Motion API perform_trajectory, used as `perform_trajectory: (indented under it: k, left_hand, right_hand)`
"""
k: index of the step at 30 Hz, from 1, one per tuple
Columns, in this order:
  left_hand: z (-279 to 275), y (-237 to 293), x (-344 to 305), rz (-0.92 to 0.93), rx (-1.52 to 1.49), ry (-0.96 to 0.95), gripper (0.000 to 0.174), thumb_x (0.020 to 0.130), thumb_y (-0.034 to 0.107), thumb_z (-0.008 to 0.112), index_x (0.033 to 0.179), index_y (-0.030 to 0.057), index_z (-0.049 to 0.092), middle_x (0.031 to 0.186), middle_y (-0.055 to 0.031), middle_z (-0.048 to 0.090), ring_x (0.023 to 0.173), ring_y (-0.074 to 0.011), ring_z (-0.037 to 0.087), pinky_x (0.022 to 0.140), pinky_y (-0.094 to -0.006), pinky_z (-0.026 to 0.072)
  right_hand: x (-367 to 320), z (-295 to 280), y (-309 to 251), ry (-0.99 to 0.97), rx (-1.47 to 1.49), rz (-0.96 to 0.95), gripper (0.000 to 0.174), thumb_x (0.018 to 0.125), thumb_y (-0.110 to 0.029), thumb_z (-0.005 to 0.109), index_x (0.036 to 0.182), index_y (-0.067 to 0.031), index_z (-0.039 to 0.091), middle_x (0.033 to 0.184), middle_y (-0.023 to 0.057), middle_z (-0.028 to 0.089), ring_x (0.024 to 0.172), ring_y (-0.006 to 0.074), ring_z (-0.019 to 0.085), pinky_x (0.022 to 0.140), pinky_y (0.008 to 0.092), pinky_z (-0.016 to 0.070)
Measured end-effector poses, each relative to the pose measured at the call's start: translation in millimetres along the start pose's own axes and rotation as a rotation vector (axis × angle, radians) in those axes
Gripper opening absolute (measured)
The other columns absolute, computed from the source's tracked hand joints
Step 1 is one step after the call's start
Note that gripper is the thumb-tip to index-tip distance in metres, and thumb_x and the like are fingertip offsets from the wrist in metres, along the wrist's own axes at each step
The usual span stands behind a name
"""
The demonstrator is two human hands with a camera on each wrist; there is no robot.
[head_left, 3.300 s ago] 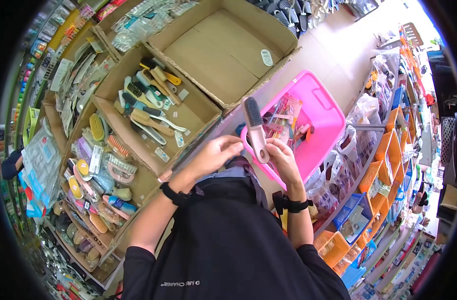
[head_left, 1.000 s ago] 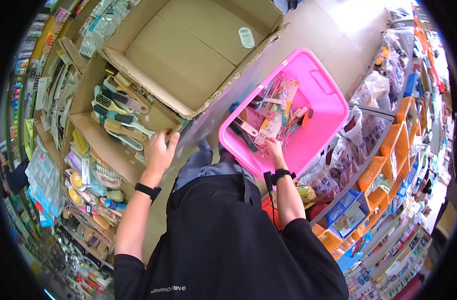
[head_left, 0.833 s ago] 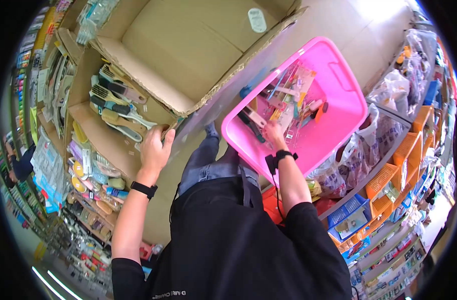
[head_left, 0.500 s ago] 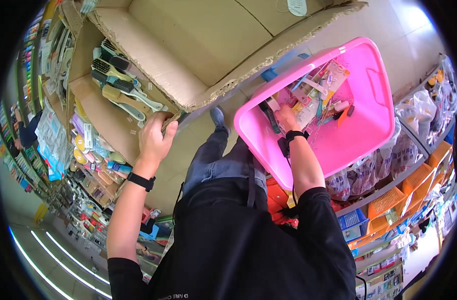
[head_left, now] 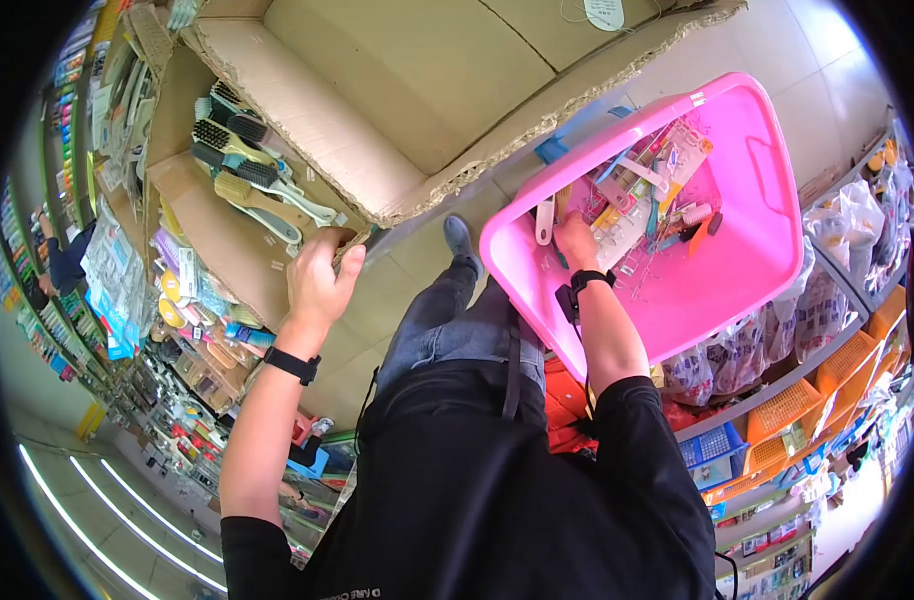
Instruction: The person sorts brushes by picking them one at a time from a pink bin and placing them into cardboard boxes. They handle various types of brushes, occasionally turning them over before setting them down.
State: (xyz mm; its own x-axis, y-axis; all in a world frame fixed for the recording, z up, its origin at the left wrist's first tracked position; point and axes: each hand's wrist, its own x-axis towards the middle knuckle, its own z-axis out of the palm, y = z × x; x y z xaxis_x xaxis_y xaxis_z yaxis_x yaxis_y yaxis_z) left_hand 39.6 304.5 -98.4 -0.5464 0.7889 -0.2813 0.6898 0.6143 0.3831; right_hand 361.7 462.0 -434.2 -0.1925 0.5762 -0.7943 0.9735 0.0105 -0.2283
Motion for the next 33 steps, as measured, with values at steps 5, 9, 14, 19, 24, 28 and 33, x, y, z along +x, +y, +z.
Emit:
perform_trajectory:
  k: [5, 9, 14, 19, 24, 28, 33]
  left_hand:
    - [-4, 7, 3, -0.008, -0.004, -0.008, 0.046, 0.095, 0.047, 0.053, 0.097, 0.0029, 0.067, 0.091, -0.0152, 0.067, 0.086, -0.0359, 0.065, 0.075, -0.043, 0.0515]
    - [-2, 2, 0, -0.025, 0.01, -0.012, 0.048, 0.095, 0.048, 0.053, 0.098, 0.0022, 0.066, 0.092, -0.0166, 0.067, 0.086, -0.0372, 0.065, 0.076, -0.0432, 0.0513]
    - [1, -2, -1, -0.018, 0.007, 0.006, 0.051, 0.095, 0.05, 0.053, 0.1, 0.0013, 0.066, 0.093, -0.0191, 0.067, 0.087, -0.0396, 0.064, 0.076, -0.0441, 0.0509]
    - [0, 1, -2, -0.033, -0.008, -0.017, 0.052, 0.095, 0.05, 0.052, 0.1, 0.0007, 0.066, 0.094, -0.0201, 0.068, 0.088, -0.04, 0.065, 0.077, -0.0445, 0.0507]
    - [-5, 5, -3, -0.042, -0.038, -0.031, 0.05, 0.096, 0.049, 0.052, 0.1, 0.001, 0.067, 0.094, -0.0199, 0.069, 0.09, -0.0386, 0.065, 0.078, -0.0445, 0.0505]
    - [-9, 7, -2, -0.004, -0.081, -0.015, 0.049, 0.096, 0.048, 0.052, 0.1, 0.0013, 0.067, 0.095, -0.019, 0.069, 0.09, -0.038, 0.066, 0.079, -0.0443, 0.0506]
    - [-10, 4, -6, 0.046, -0.178, 0.011, 0.053, 0.096, 0.051, 0.052, 0.103, 0.001, 0.067, 0.098, -0.0195, 0.069, 0.092, -0.0371, 0.066, 0.081, -0.0432, 0.0508]
  right_hand:
    - [14, 18, -4, -0.287, 0.433, 0.116, 0.033, 0.082, -0.016, 0.065, 0.109, 0.0011, 0.058, 0.069, 0.0112, 0.065, 0.05, 0.0211, 0.06, 0.042, 0.0353, 0.0458]
    - [16, 22, -20, -0.254, 0.537, 0.074, 0.025, 0.086, -0.018, 0.065, 0.102, 0.0008, 0.061, 0.067, 0.0086, 0.064, 0.047, 0.0179, 0.058, 0.04, 0.0331, 0.0457]
    - [9, -1, -24, -0.246, 0.414, 0.089, 0.037, 0.083, -0.029, 0.068, 0.102, 0.0026, 0.064, 0.076, 0.0132, 0.069, 0.055, 0.0241, 0.065, 0.048, 0.0347, 0.0518]
    - [-5, -27, -12, -0.411, 0.604, 0.037, 0.036, 0.082, -0.033, 0.068, 0.092, 0.0018, 0.066, 0.066, 0.0077, 0.062, 0.048, 0.0197, 0.058, 0.044, 0.033, 0.0484]
    - [-60, -69, -5, -0.34, 0.622, -0.007, 0.028, 0.083, -0.032, 0.069, 0.084, -0.0037, 0.067, 0.058, -0.0003, 0.053, 0.045, 0.0118, 0.049, 0.04, 0.029, 0.0401]
    - [-114, -99, -12, -0.246, 0.833, -0.054, 0.024, 0.088, -0.029, 0.068, 0.082, -0.0069, 0.063, 0.055, -0.0034, 0.049, 0.044, 0.0066, 0.046, 0.038, 0.0243, 0.0355]
    - [-204, -141, -46, -0.209, 1.177, -0.146, 0.02, 0.093, -0.026, 0.067, 0.095, -0.0061, 0.064, 0.062, -0.0051, 0.054, 0.047, 0.0029, 0.043, 0.043, 0.0199, 0.0327]
